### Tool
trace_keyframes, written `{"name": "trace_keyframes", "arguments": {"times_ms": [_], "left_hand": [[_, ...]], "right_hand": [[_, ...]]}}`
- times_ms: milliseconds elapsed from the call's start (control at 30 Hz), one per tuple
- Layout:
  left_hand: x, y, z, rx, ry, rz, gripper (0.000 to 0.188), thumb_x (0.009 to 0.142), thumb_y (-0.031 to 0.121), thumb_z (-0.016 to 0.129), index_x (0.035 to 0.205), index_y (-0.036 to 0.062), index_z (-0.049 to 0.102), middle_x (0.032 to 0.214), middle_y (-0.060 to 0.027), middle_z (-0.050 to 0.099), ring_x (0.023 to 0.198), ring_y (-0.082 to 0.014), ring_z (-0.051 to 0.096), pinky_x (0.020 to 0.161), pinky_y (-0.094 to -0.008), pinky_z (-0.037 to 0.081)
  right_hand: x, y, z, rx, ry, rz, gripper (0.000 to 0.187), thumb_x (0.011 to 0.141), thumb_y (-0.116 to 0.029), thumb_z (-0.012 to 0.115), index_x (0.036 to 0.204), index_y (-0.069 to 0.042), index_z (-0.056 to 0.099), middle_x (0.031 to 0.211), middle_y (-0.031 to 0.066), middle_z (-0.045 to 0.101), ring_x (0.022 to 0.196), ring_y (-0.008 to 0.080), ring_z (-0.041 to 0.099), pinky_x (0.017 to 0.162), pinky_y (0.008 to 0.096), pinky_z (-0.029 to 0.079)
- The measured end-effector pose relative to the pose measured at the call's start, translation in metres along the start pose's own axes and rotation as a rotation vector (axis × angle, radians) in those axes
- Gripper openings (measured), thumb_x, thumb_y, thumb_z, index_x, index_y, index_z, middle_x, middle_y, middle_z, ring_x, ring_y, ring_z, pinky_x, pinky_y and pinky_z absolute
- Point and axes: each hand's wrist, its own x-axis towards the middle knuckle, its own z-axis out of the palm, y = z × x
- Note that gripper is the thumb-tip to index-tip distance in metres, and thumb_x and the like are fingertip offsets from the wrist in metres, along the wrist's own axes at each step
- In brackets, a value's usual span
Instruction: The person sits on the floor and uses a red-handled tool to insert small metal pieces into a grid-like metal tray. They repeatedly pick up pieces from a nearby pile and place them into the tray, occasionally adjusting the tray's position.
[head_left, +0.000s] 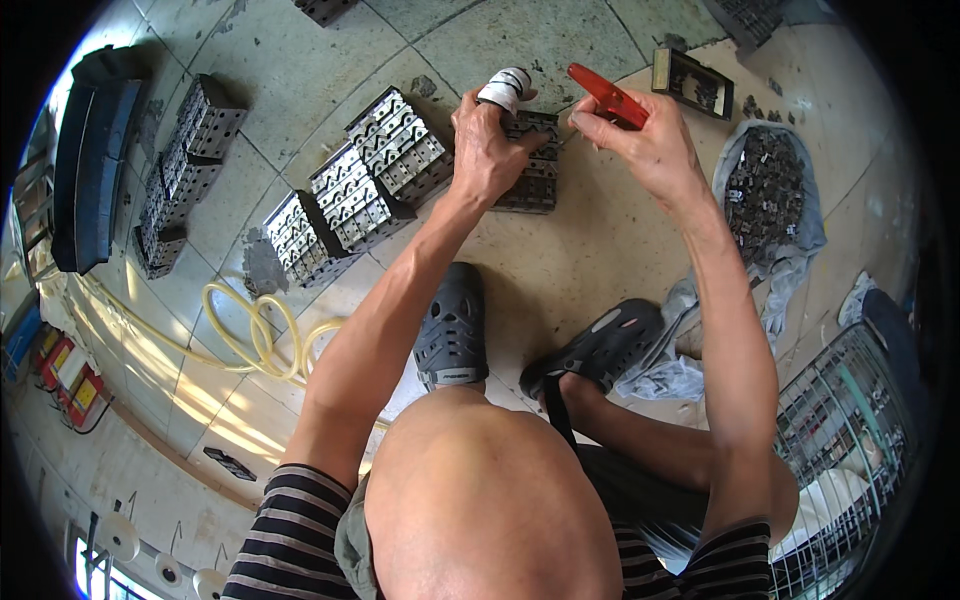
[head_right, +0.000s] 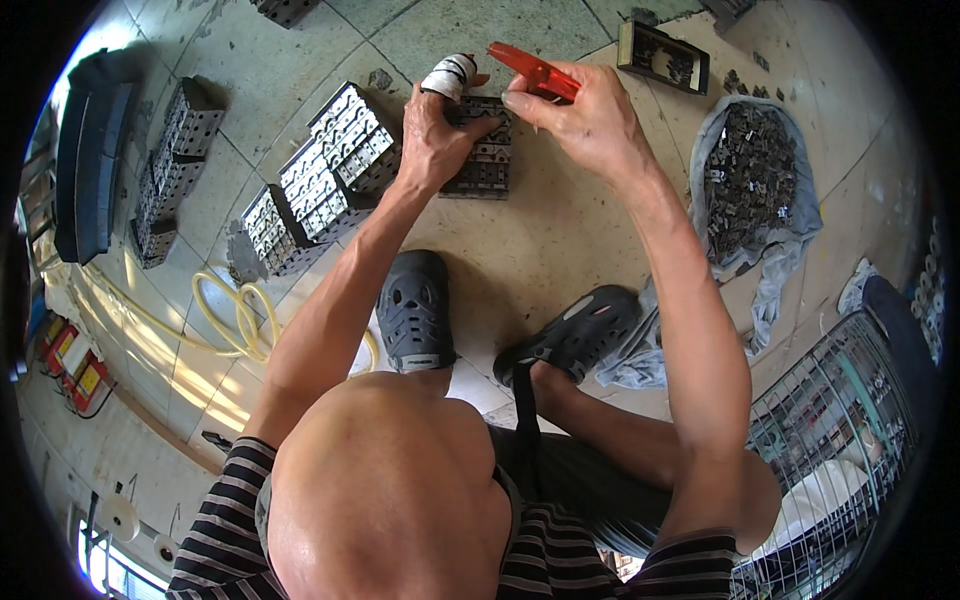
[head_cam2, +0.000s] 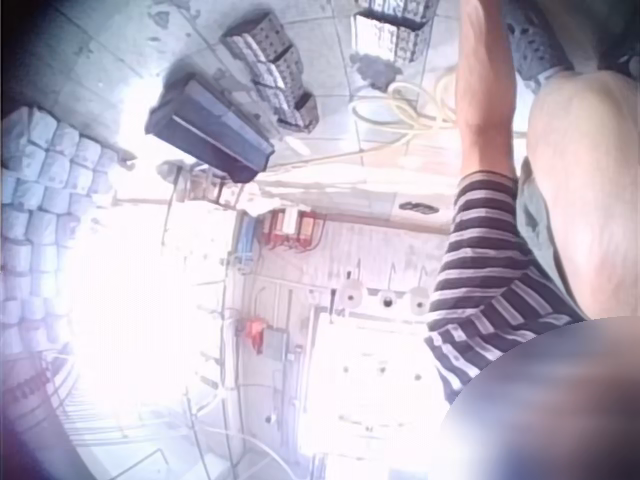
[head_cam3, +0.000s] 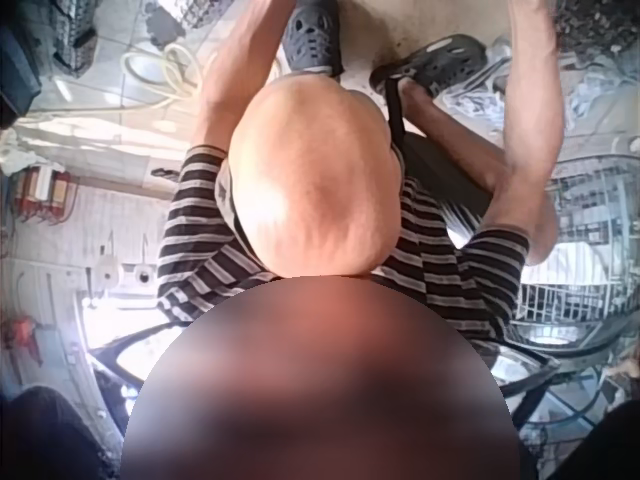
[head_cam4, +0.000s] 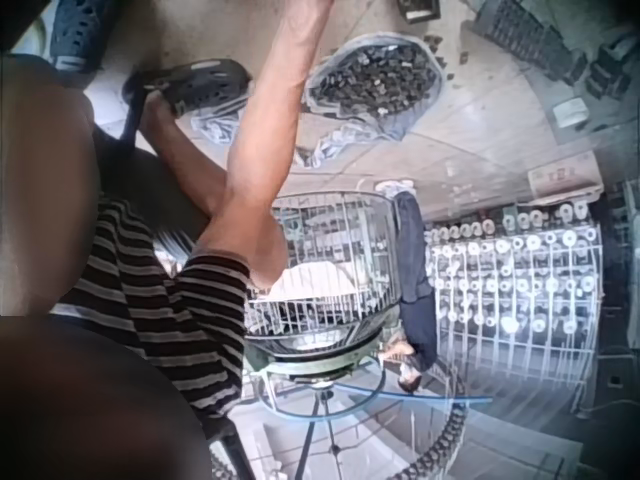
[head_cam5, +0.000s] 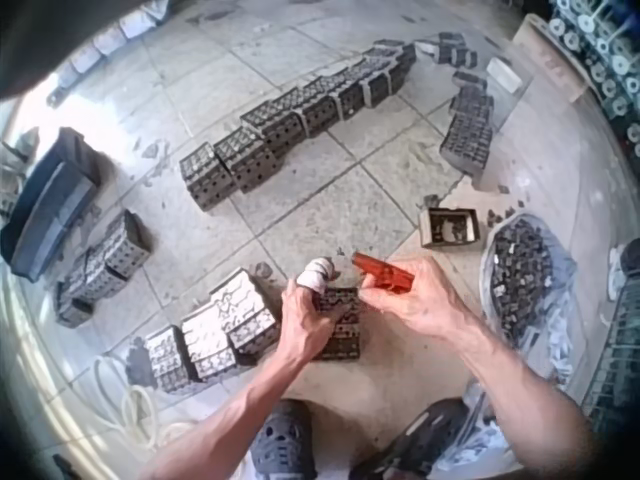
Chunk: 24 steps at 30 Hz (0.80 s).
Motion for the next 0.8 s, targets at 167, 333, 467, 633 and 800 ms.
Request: {"name": "trace_keyframes", "arguments": {"times_ms": [167, 333, 467, 633, 800], "left_hand": [[0.002, -0.003, 0.003, -0.037, -0.017, 0.071, 0.055, 0.073, 0.013, 0.09, 0.125, 0.0077, 0.07, 0.118, -0.0121, 0.073, 0.108, -0.0289, 0.068, 0.096, -0.0405, 0.056], [0.002, -0.009, 0.007, -0.08, -0.011, 0.052, 0.056, 0.076, 0.014, 0.091, 0.125, 0.0039, 0.067, 0.113, -0.0128, 0.074, 0.098, -0.0248, 0.073, 0.089, -0.0376, 0.059], [0.002, -0.011, 0.006, -0.11, -0.012, 0.05, 0.064, 0.073, 0.021, 0.094, 0.128, 0.0023, 0.065, 0.11, -0.0126, 0.074, 0.098, -0.0255, 0.072, 0.089, -0.038, 0.057], [-0.005, -0.009, 0.006, -0.179, 0.016, -0.061, 0.053, 0.074, 0.028, 0.091, 0.121, 0.0092, 0.075, 0.105, -0.0134, 0.072, 0.108, -0.0347, 0.062, 0.097, -0.0463, 0.05], [0.0, -0.014, 0.011, -0.081, 0.0, -0.036, 0.059, 0.073, 0.025, 0.092, 0.122, 0.0011, 0.069, 0.107, -0.0129, 0.075, 0.096, -0.0269, 0.073, 0.088, -0.0387, 0.057]], "right_hand": [[-0.004, 0.029, 0.007, 0.066, -0.012, -0.165, 0.014, 0.096, -0.009, 0.076, 0.105, 0.001, 0.078, 0.094, 0.0057, 0.08, 0.094, 0.0111, 0.072, 0.088, 0.0282, 0.057], [-0.004, 0.041, 0.023, 0.003, 0.092, -0.293, 0.011, 0.093, -0.005, 0.077, 0.101, 0.002, 0.079, 0.092, 0.008, 0.081, 0.082, 0.0121, 0.075, 0.078, 0.0271, 0.06], [-0.011, 0.044, 0.034, -0.266, 0.269, -0.28, 0.009, 0.094, -0.006, 0.076, 0.094, 0.002, 0.078, 0.087, 0.0088, 0.08, 0.081, 0.0148, 0.076, 0.077, 0.0286, 0.061], [-0.006, 0.045, 0.045, 0.088, 0.246, -0.22, 0.01, 0.092, -0.007, 0.079, 0.093, 0.002, 0.078, 0.087, 0.0086, 0.08, 0.085, 0.0157, 0.077, 0.079, 0.0296, 0.06], [-0.008, 0.045, 0.039, -0.245, 0.176, -0.275, 0.016, 0.096, -0.003, 0.074, 0.111, 0.003, 0.076, 0.097, 0.006, 0.079, 0.087, 0.0126, 0.073, 0.084, 0.0301, 0.059]]}}
